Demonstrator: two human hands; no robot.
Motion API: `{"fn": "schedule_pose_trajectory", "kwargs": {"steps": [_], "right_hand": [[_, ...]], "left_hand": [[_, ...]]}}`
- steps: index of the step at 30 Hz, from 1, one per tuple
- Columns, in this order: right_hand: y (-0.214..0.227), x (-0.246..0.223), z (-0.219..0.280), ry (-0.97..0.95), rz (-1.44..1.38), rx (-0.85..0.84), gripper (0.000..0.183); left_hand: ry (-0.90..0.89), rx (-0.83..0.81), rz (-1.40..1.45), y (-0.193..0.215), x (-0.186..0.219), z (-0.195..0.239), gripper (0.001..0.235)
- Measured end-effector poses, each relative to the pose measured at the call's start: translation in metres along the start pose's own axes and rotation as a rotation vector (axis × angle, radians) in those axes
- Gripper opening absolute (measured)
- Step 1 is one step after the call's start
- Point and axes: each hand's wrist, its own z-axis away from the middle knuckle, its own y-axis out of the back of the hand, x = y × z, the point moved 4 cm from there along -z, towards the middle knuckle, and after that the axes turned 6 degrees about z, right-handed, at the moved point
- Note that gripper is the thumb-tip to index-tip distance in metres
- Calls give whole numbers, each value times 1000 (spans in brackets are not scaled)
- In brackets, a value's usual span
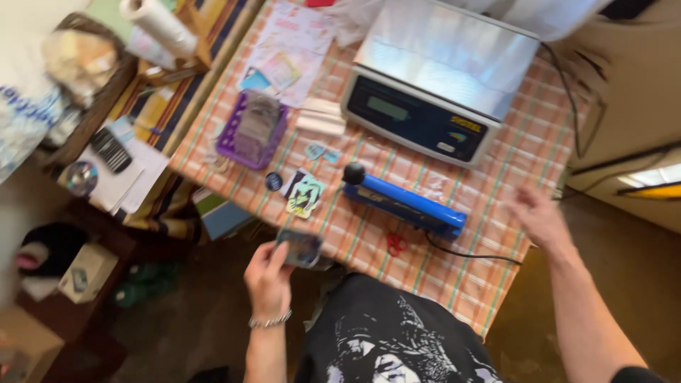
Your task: Packaging individual stickers into small plastic bags and sealing them with a heat sealer
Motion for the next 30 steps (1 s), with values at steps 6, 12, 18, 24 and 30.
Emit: {"fn": "schedule_pose_trajectory", "kwargs": {"steps": [6, 12, 18, 24, 30], "right_hand": [[31, -167, 98, 180, -636, -84, 19], [-88, -241, 161, 286, -996, -645, 71], [-169, -209, 161, 105, -1221, -683, 7], [-161, -204, 154, 91, -1095, -686, 10], [-134, -240, 158, 281, -664, -630, 16]], "left_hand": [[49, -174, 157, -71, 17, 20, 11], [117, -147, 181, -93, 2, 44, 9], [217, -123, 287, -83, -12, 56, 9], [230, -304, -3, -74, 8, 60, 13], [161, -509, -477, -45, 7, 29, 18]]}}
